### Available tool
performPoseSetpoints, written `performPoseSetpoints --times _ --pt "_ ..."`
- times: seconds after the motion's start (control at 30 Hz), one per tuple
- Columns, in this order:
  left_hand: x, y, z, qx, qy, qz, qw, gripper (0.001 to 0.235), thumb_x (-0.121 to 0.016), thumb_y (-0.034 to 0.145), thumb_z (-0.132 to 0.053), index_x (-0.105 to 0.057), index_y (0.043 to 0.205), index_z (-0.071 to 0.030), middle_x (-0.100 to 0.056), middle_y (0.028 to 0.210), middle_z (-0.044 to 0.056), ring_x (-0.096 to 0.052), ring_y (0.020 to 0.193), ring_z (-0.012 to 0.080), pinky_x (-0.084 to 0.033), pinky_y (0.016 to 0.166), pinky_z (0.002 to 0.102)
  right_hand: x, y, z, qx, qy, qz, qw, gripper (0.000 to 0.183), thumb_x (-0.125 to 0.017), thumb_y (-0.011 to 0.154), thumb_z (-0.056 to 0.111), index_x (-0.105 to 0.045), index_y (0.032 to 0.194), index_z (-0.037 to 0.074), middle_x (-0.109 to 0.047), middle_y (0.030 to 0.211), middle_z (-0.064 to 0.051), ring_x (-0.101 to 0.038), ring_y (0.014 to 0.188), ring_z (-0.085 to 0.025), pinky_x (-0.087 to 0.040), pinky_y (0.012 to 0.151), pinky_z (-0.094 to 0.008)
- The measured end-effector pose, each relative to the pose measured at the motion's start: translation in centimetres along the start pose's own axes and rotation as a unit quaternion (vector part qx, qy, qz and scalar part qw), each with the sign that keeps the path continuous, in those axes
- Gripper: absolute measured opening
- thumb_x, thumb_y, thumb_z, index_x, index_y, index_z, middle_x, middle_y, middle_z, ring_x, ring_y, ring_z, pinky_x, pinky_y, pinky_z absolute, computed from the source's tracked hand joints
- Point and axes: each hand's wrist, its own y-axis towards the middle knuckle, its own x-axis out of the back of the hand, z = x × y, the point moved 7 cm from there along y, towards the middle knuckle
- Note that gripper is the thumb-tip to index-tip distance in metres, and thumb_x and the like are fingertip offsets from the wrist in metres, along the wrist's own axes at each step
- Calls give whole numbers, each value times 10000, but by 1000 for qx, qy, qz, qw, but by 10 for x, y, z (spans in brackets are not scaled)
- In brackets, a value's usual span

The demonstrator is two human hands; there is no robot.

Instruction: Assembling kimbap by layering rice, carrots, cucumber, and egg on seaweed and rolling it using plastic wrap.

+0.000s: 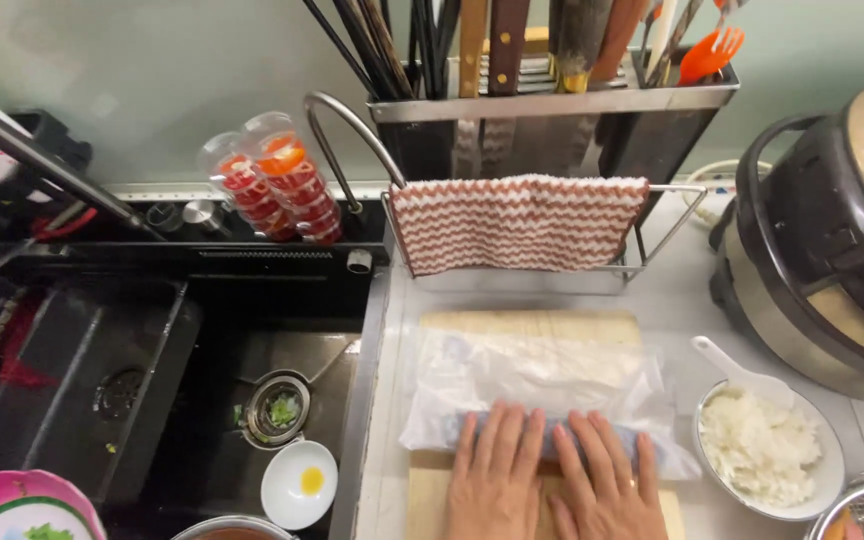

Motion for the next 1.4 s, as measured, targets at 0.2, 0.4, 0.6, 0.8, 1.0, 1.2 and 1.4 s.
performPoseSetpoints --times 0.2,0.4,0.6,0.8,1.0,1.2,1.4 --pt "-10 48 19 -23 -49 126 991 602 -516 1001 -461 -465 1435 -47 -544 1175 163 -485 938 345 -370 886 508 -20 44 -26 3 -64 105 992 734 -464 805 518 -452 1488 248 -580 1332 -7 -592 1147 -227 -404 935 -441" --pt "-22 37 25 23 -70 120 990 425 -434 1029 -455 -580 1142 -72 -565 991 142 -497 841 353 -344 715 497 -34 43 -34 2 55 153 987 595 -458 859 501 -547 1383 233 -635 1103 -36 -606 932 -292 -412 754 -450" --pt "18 -30 16 54 84 -99 990 610 -162 1095 -583 -647 951 -243 -630 940 38 -547 598 217 -416 541 365 5 -7 15 18 54 20 998 603 -574 822 233 -585 1424 251 -656 1184 64 -661 971 -87 -471 823 -344" --pt "25 -58 -4 5 190 -196 962 175 -552 1044 -228 -678 1152 -282 -720 1027 -56 -735 959 130 -551 925 469 32 2 39 -42 38 -80 995 377 -310 1078 167 -638 1263 175 -694 1314 -35 -662 1248 -238 -349 1174 -464" --pt "23 -11 18 35 24 117 992 562 -517 968 -446 -503 1402 -89 -527 1108 128 -472 876 323 -389 840 507 4 26 16 1 21 107 994 695 -496 740 434 -532 1420 298 -624 1207 32 -603 1003 -221 -400 888 -474" --pt "22 -13 24 38 -17 184 982 405 -357 1078 -438 -515 1169 -77 -528 1008 115 -452 829 311 -349 803 478 -4 19 2 18 137 197 971 567 -406 919 367 -488 1472 267 -609 1208 57 -593 1035 -171 -403 854 -407" --pt "39 -35 3 19 1 12 1000 450 -438 954 -116 -593 1363 -7 -598 1284 131 -561 1244 304 -368 1159 571 14 -11 10 -16 163 64 984 534 -498 919 294 -540 1445 213 -503 1518 -55 -432 1491 -288 -261 1253 -540"
